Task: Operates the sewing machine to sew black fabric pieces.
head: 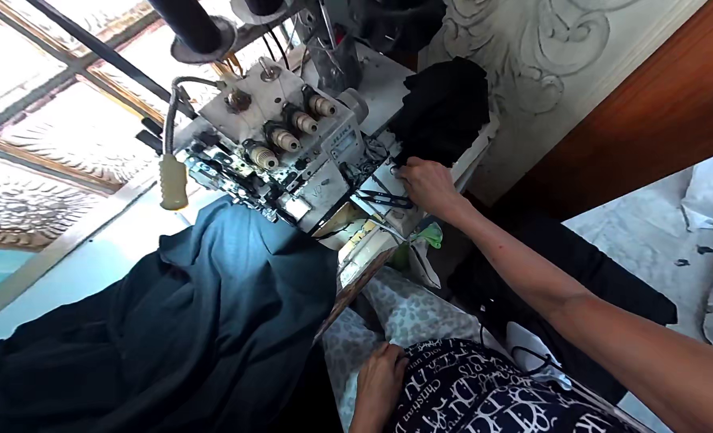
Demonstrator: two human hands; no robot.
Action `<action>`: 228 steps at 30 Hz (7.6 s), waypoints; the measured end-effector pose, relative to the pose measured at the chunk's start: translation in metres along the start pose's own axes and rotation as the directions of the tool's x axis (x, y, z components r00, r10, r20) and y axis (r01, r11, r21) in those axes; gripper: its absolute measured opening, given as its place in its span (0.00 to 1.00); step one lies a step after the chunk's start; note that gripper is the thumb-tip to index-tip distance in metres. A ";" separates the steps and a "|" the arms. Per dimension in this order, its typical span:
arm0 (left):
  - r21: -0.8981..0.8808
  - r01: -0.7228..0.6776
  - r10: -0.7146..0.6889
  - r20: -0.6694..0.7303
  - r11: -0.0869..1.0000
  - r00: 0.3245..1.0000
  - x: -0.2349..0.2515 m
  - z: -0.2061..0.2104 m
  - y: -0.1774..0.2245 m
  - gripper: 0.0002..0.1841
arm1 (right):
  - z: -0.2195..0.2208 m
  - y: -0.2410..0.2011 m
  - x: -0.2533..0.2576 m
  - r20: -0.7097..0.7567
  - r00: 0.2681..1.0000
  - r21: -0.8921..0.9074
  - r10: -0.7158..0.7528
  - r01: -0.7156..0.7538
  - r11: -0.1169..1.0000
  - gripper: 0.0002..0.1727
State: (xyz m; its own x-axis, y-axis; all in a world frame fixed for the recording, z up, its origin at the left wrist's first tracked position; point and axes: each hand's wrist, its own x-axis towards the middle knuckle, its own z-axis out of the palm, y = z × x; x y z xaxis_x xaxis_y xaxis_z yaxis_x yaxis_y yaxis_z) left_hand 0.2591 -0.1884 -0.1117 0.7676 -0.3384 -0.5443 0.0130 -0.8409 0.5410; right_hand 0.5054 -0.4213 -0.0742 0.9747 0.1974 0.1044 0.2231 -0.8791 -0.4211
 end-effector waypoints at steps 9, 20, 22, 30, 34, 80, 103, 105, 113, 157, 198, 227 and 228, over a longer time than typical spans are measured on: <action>-0.028 0.036 -0.035 0.037 0.999 0.999 0.007 -0.002 -0.007 0.12 | -0.005 -0.004 0.007 0.099 0.991 0.023 0.085 -0.088 0.996 0.18; -0.038 0.059 -0.054 0.120 0.998 0.991 0.028 -0.010 -0.019 0.13 | -0.024 -0.024 0.028 0.106 0.934 -0.114 0.341 -0.330 0.937 0.20; -0.044 0.070 -0.063 0.135 0.997 0.989 0.030 -0.011 -0.022 0.14 | -0.019 -0.031 0.037 0.197 0.883 -0.190 0.425 -0.391 0.901 0.25; -0.119 0.114 -0.095 0.156 0.986 0.983 0.031 -0.008 -0.038 0.14 | -0.023 -0.007 0.001 0.221 0.967 0.045 0.129 -0.142 0.989 0.18; -0.126 0.121 -0.099 0.169 0.985 0.981 0.035 -0.010 -0.039 0.13 | -0.010 0.009 -0.020 -0.216 0.976 -0.077 -0.014 -0.003 0.997 0.11; -0.108 0.202 -0.179 0.192 0.973 0.965 0.037 -0.007 -0.036 0.15 | 0.010 -0.027 -0.031 -0.128 0.984 0.019 -0.126 0.130 0.991 0.12; -0.030 0.065 -0.061 0.100 0.997 0.993 0.039 -0.008 -0.013 0.13 | 0.067 0.047 -0.151 0.169 0.981 0.347 0.094 -0.148 0.926 0.11; -0.019 -0.009 0.010 0.067 1.000 0.998 0.049 -0.013 0.005 0.13 | 0.076 0.040 -0.150 0.423 0.903 0.188 0.067 -0.160 0.969 0.16; 0.125 -0.259 0.267 -0.052 0.958 0.962 0.117 -0.010 0.068 0.16 | 0.126 0.072 -0.159 0.406 0.886 0.240 0.225 -0.341 0.909 0.12; 0.128 -0.520 0.476 -0.625 0.845 0.619 0.110 0.041 0.035 0.03 | 0.047 0.034 -0.193 0.181 0.954 0.537 0.238 -0.299 0.789 0.20; 0.190 -0.421 0.456 -0.501 0.887 0.735 0.097 0.013 0.030 0.10 | 0.016 0.044 -0.205 0.406 0.913 0.501 0.051 -0.269 0.822 0.26; -0.112 0.084 -0.059 0.214 0.990 0.975 0.145 0.007 0.070 0.20 | 0.002 -0.026 -0.209 0.443 0.896 0.490 0.020 -0.261 0.831 0.32; -0.075 0.081 -0.063 0.216 0.994 0.974 0.148 0.009 0.070 0.21 | 0.002 -0.025 -0.209 0.433 0.901 0.492 0.015 -0.251 0.834 0.31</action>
State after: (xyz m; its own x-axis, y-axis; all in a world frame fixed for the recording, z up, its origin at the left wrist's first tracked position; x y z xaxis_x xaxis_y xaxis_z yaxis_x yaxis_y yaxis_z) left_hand 0.3676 -0.3009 -0.1605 0.6090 -0.3679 -0.7027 0.1231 -0.8313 0.5420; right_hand 0.2966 -0.4397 -0.0879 0.8856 0.3522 -0.3027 -0.0542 -0.5690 -0.8206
